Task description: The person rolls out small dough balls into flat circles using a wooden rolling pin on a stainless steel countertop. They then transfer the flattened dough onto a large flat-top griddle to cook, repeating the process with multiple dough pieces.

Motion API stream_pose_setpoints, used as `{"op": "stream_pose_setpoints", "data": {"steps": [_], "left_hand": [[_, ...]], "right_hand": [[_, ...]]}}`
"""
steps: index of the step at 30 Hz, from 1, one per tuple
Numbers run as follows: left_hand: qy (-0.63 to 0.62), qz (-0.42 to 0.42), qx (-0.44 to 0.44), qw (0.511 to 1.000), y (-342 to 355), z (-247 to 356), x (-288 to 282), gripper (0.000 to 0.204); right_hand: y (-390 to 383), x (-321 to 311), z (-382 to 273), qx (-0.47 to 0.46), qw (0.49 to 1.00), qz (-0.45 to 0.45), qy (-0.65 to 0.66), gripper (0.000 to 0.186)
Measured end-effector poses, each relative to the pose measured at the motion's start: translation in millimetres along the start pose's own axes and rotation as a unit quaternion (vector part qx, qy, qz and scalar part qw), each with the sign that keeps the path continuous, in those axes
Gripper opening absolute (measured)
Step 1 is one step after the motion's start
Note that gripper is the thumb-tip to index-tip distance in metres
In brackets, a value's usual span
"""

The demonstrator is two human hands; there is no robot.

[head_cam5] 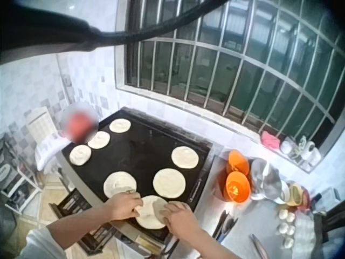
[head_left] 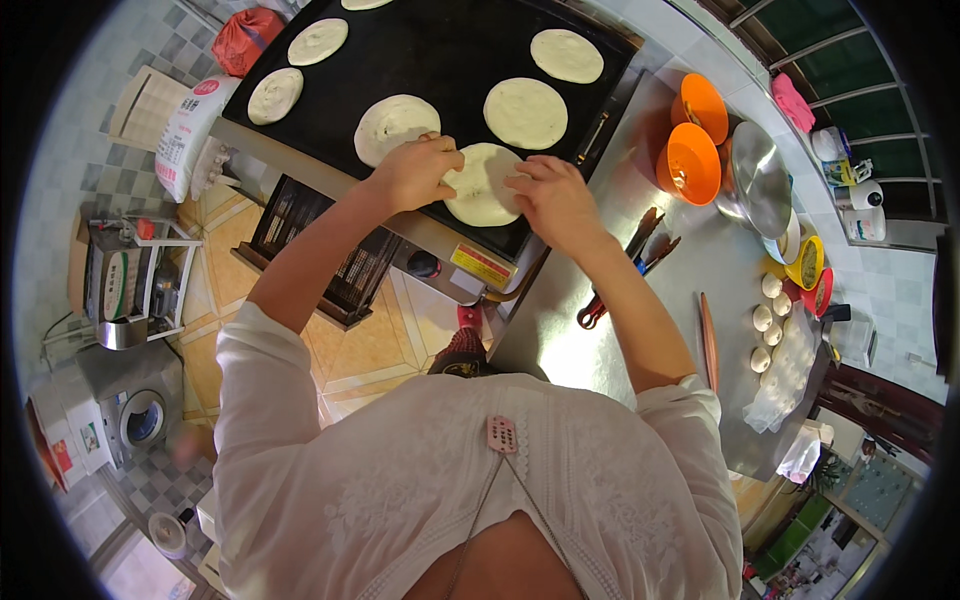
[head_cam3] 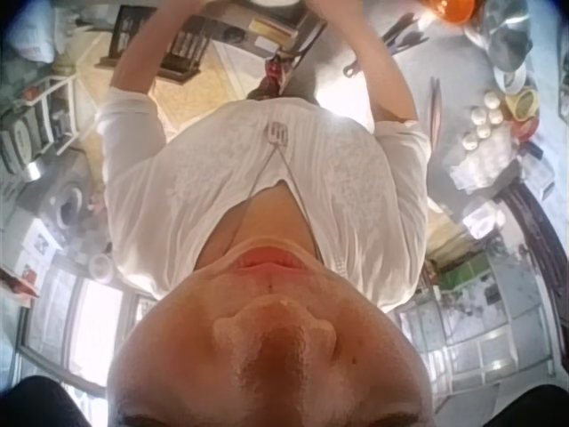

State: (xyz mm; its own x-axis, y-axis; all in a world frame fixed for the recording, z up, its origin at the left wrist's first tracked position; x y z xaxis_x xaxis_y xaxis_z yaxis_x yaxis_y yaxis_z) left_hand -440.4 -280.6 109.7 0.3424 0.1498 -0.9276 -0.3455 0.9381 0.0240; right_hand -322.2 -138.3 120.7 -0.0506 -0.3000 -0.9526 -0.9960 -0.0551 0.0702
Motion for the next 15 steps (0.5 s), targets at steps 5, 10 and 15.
{"op": "stream_pose_setpoints", "data": {"steps": [5, 10, 15], "left_hand": [[0.000, -0.015, -0.005, 1.000, -1, 2, 0, 0.021], [-0.017, -0.040, -0.015, 0.999, -1, 7, 5, 0.018], [-0.006, -0.022, 0.003, 1.000, 6, 13, 9, 0.018]], "right_hand": [[-14, 14, -13, -0.041, 0.997, -0.046, -0.052, 0.023], [-18, -2, -6, -0.018, 0.999, -0.046, -0.012, 0.025], [-24, 19, -20, -0.066, 0.995, -0.072, -0.037, 0.026]]}}
Point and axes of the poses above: each hand's wrist, its own y-axis towards the middle knuckle, its own x-axis out of the palm, z = x × y, the point moved 7 cm from there along y, towards the middle knuckle, and after that the axes turned 5 degrees about x, right-handed, at the moved point
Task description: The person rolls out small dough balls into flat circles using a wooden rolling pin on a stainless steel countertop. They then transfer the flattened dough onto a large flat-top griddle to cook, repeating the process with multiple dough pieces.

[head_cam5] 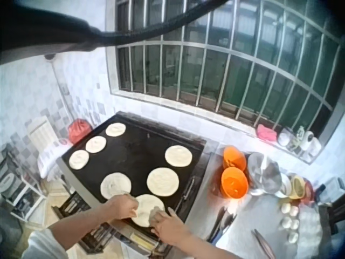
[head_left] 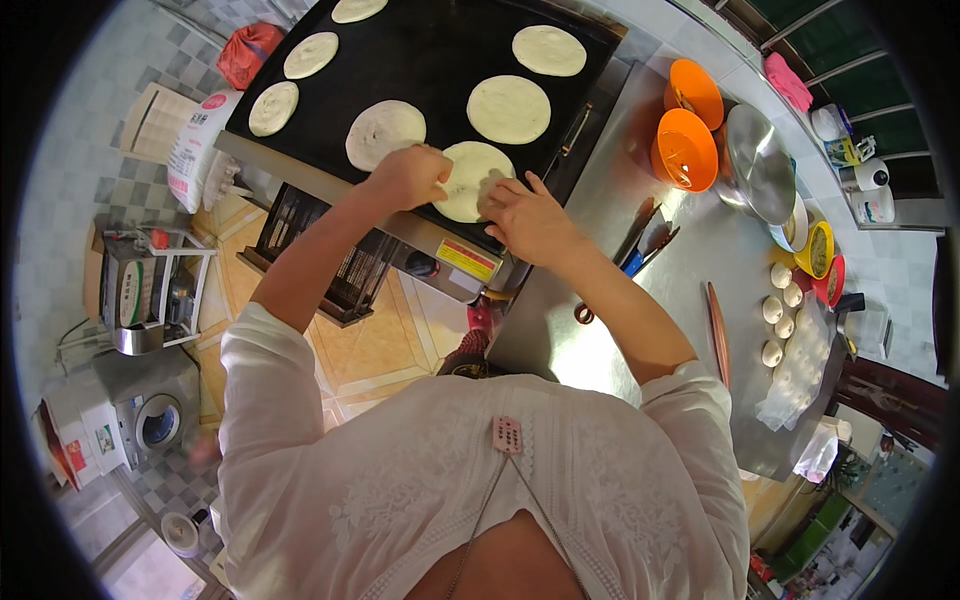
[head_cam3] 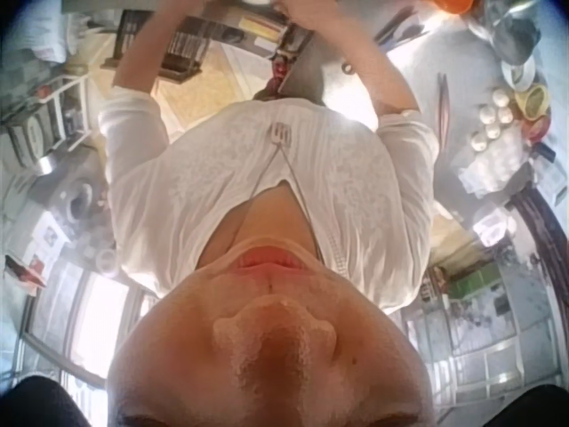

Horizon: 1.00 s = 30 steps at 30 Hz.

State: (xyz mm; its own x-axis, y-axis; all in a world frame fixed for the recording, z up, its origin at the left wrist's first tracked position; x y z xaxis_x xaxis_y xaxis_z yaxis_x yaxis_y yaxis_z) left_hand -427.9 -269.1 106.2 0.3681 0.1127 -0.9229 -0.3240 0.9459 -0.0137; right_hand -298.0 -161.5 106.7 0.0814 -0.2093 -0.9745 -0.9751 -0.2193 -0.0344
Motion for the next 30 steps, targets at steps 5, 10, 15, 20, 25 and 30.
{"op": "stream_pose_setpoints", "data": {"steps": [5, 10, 15, 20, 25, 30], "left_hand": [[0.008, 0.035, -0.044, 0.998, -4, -4, -9, 0.022], [-0.063, 0.008, 0.009, 0.998, 5, 24, -2, 0.019], [0.007, -0.036, -0.012, 0.999, 11, 28, 14, 0.014], [-0.041, 0.022, -0.135, 0.990, -6, -19, -52, 0.016], [-0.101, -0.016, -0.113, 0.988, 2, -27, -21, 0.013], [-0.112, -0.089, -0.110, 0.984, 1, -35, 9, 0.014]], "right_hand": [[-4, -37, 37, 0.036, 0.993, 0.109, 0.039, 0.016], [-3, -40, 35, -0.008, 0.991, 0.133, 0.025, 0.014], [6, -16, 22, 0.019, 1.000, 0.000, -0.012, 0.018], [-18, -59, 69, 0.059, 0.984, 0.158, 0.065, 0.017], [-3, -43, 42, 0.020, 0.994, 0.101, 0.043, 0.024], [-2, -12, 25, 0.005, 0.999, 0.045, 0.025, 0.026]]}}
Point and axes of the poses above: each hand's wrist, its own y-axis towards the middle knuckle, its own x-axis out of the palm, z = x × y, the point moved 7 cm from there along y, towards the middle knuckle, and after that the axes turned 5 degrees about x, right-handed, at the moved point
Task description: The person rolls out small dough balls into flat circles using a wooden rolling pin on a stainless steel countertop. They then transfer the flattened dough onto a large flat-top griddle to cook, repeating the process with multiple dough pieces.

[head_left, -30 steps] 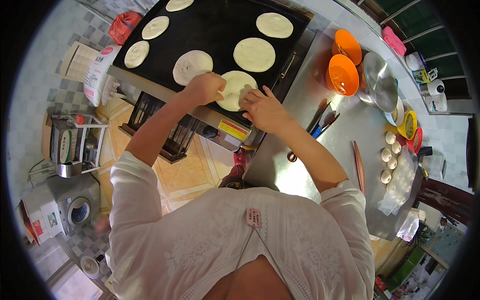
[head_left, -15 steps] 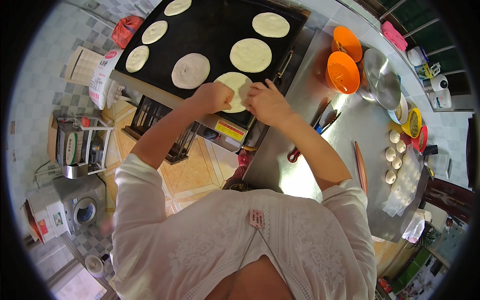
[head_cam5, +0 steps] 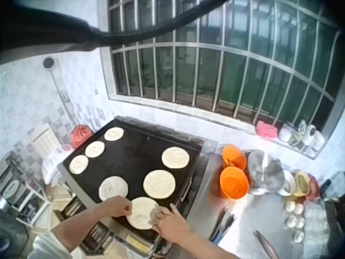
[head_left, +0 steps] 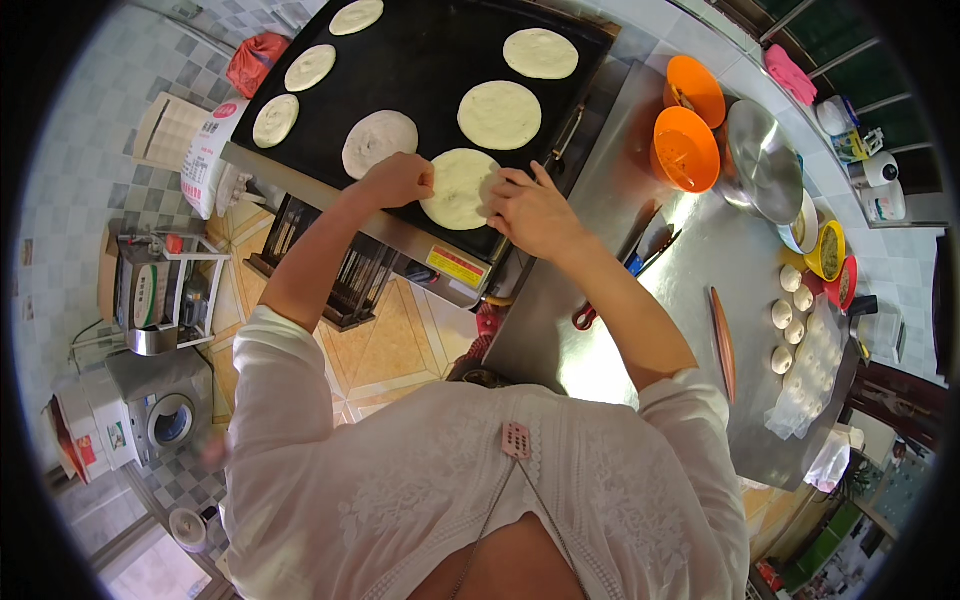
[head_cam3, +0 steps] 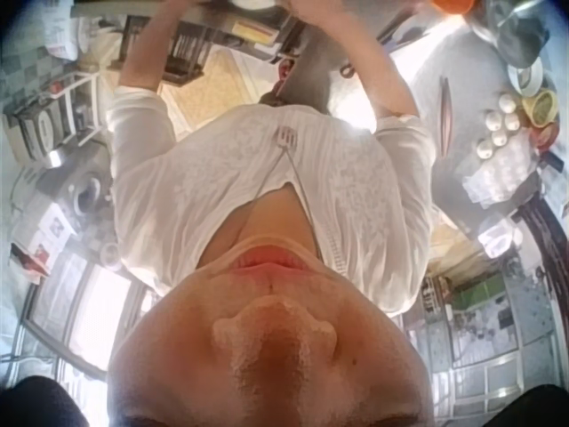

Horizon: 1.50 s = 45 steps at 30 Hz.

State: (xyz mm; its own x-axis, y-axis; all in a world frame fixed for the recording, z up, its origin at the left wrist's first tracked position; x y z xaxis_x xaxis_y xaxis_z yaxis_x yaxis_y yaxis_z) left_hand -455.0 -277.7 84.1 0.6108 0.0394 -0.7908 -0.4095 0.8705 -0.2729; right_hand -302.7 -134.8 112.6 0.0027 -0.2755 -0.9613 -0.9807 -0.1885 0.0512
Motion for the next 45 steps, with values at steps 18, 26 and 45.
{"op": "stream_pose_setpoints", "data": {"steps": [18, 26, 45], "left_hand": [[-0.038, -0.101, 0.254, 0.961, 168, 446, 176, 0.042], [0.098, -0.067, 0.404, 0.907, 373, 651, 412, 0.083], [0.117, -0.042, 0.018, 0.992, 121, 445, 379, 0.060]], "right_hand": [[-574, 60, 224, 0.526, 0.813, 0.249, 0.019, 0.054], [-611, 56, 211, 0.496, 0.814, 0.302, 0.028, 0.043], [-600, 54, 237, 0.460, 0.829, 0.314, 0.050, 0.048]]}}
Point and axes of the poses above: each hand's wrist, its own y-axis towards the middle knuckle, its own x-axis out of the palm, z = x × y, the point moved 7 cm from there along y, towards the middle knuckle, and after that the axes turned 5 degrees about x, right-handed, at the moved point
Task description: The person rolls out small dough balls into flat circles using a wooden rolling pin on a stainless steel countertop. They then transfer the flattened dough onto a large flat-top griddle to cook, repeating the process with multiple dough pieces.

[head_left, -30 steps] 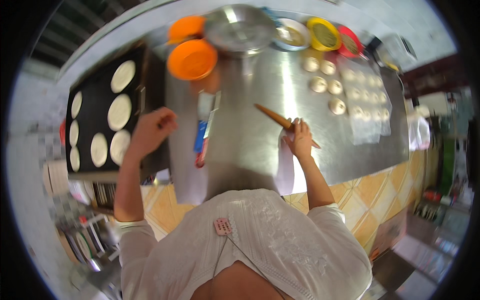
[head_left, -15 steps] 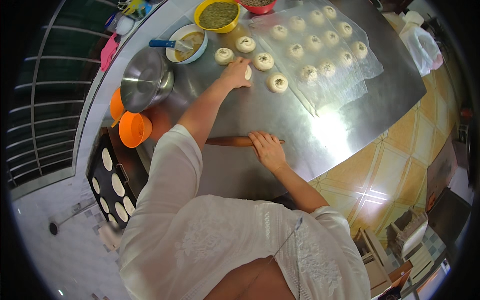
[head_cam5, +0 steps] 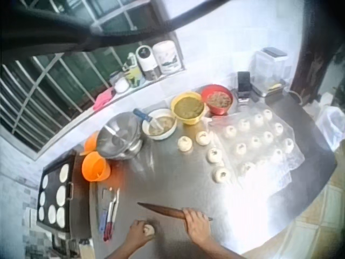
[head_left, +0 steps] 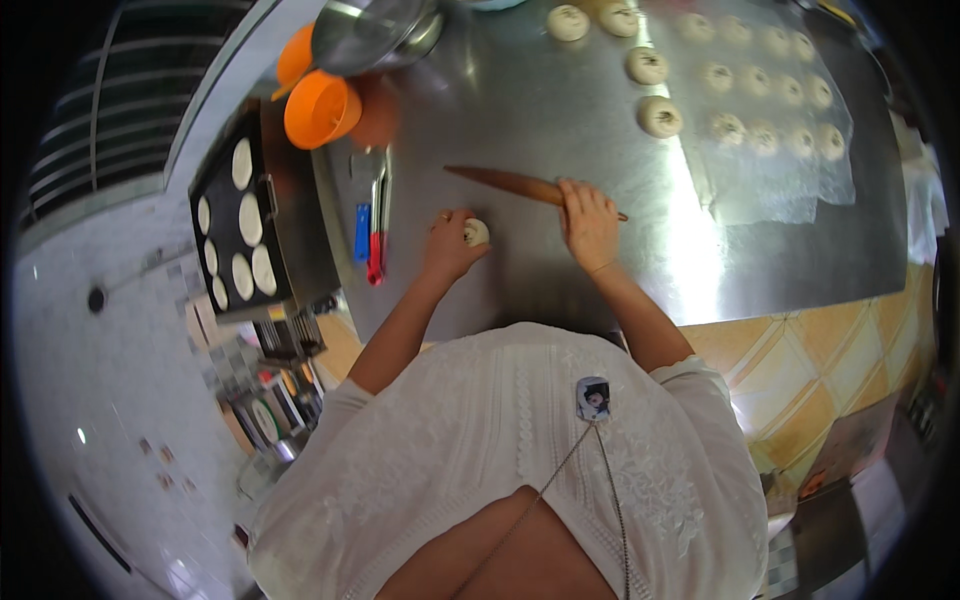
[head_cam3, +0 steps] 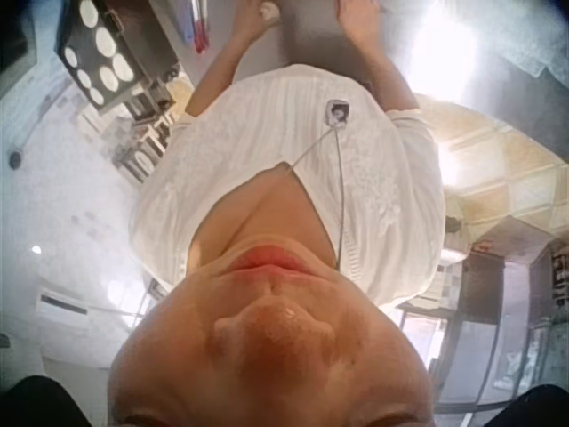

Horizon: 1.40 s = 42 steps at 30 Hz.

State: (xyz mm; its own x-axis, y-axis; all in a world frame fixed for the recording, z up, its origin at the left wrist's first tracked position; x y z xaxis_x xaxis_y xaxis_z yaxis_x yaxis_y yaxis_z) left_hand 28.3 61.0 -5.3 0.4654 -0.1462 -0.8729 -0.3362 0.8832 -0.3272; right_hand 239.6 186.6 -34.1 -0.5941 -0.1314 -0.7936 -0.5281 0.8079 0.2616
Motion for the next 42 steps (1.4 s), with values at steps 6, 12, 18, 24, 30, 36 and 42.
{"op": "stream_pose_setpoints", "data": {"steps": [6, 12, 18, 24, 30, 36, 42], "left_hand": [[0.047, 0.108, 0.026, 0.993, -2, 0, 33, 0.068], [0.103, 0.107, 0.082, 0.986, 19, 11, 43, 0.071], [-0.177, 0.177, 0.041, 0.967, 17, -17, 22, 0.075], [-0.008, 0.217, 0.049, 0.975, -37, -48, 6, 0.075], [-0.018, 0.256, 0.018, 0.966, 65, -59, -23, 0.075], [0.029, 0.170, 0.081, 0.982, -41, -62, 44, 0.074], [-0.026, 0.265, 0.043, 0.963, 79, -64, -34, 0.074]], "right_hand": [[2, -3, -6, 0.004, 1.000, 0.016, -0.009, 0.048], [1, 0, -9, 0.006, 0.999, 0.001, -0.042, 0.046], [1, -3, -13, -0.011, 0.996, -0.036, -0.076, 0.045], [-39, -5, -88, -0.107, 0.981, -0.164, 0.002, 0.050], [63, 44, -85, -0.022, 0.990, -0.041, -0.136, 0.061], [-56, 43, -101, -0.018, 0.958, -0.255, -0.129, 0.069], [106, 57, -80, 0.032, 0.994, 0.018, -0.102, 0.061]]}}
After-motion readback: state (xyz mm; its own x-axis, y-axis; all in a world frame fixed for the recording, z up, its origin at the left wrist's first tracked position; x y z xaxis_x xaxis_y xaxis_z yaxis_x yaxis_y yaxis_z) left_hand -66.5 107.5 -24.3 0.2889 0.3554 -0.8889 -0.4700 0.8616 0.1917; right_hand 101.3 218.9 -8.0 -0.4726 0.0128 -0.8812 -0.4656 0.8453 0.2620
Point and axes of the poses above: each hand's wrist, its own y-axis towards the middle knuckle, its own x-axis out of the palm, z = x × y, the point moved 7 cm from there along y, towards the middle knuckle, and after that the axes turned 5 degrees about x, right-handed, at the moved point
